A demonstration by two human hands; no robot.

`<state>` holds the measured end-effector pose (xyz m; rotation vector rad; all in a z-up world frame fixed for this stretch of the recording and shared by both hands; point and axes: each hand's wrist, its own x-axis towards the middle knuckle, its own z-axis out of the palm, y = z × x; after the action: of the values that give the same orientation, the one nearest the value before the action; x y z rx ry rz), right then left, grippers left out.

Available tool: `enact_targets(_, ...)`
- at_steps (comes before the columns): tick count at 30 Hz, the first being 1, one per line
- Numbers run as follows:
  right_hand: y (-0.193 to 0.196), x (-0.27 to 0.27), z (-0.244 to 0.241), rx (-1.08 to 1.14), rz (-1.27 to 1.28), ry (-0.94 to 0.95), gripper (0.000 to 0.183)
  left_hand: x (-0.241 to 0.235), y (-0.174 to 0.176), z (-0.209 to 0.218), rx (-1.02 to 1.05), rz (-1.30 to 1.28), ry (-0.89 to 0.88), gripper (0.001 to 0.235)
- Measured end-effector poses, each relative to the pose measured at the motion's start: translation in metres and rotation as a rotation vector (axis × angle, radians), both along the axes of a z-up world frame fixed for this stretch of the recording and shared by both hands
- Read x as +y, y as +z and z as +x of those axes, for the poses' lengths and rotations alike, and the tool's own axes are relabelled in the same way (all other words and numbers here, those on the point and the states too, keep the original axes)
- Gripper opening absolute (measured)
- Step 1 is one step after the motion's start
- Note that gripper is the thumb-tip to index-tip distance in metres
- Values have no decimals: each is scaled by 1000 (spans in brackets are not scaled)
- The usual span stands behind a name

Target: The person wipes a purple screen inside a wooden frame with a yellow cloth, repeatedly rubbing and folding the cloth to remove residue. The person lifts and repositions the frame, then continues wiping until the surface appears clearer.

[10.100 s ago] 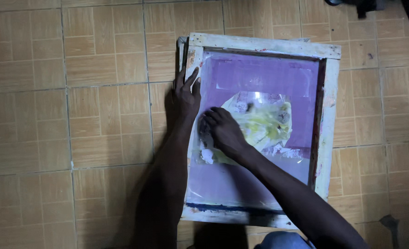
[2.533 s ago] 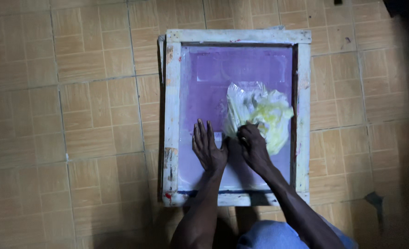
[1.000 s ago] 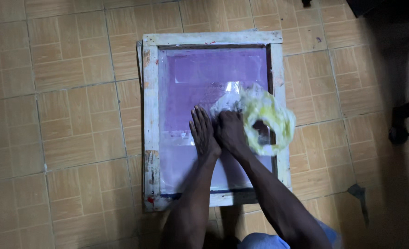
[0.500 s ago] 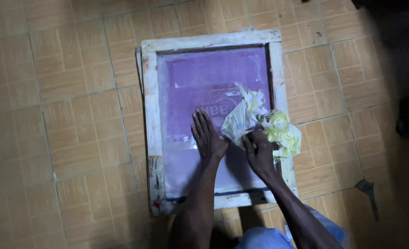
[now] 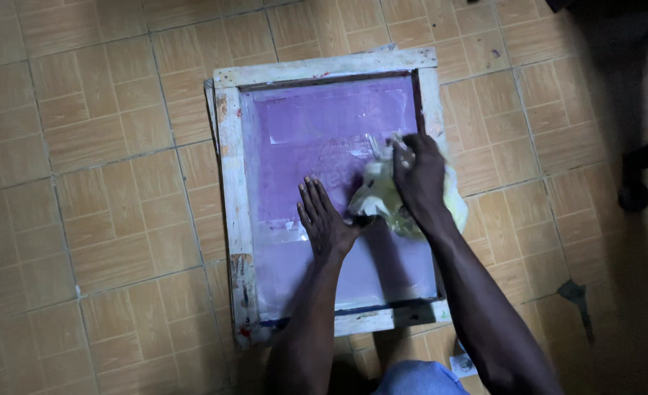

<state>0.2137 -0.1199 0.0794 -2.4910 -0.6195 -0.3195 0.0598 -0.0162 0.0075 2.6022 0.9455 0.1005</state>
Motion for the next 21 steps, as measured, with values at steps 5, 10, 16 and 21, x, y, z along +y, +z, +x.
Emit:
enact_targets(5,-62,40,36,346,-525,-71,97,0,-3,-1,51,-69,-14,140)
enact_targets(10,-101,41,40,286,-589,-134,52,0,-3,-1,46,-2,-19,139)
enact_targets(16,-126,25,12,276,-443,26,23,-4,-3,-3,29,7,-7,134)
enact_targets(21,-104,26,-12,271,-275,10,24,-1,-14,1,45,75,-3,122)
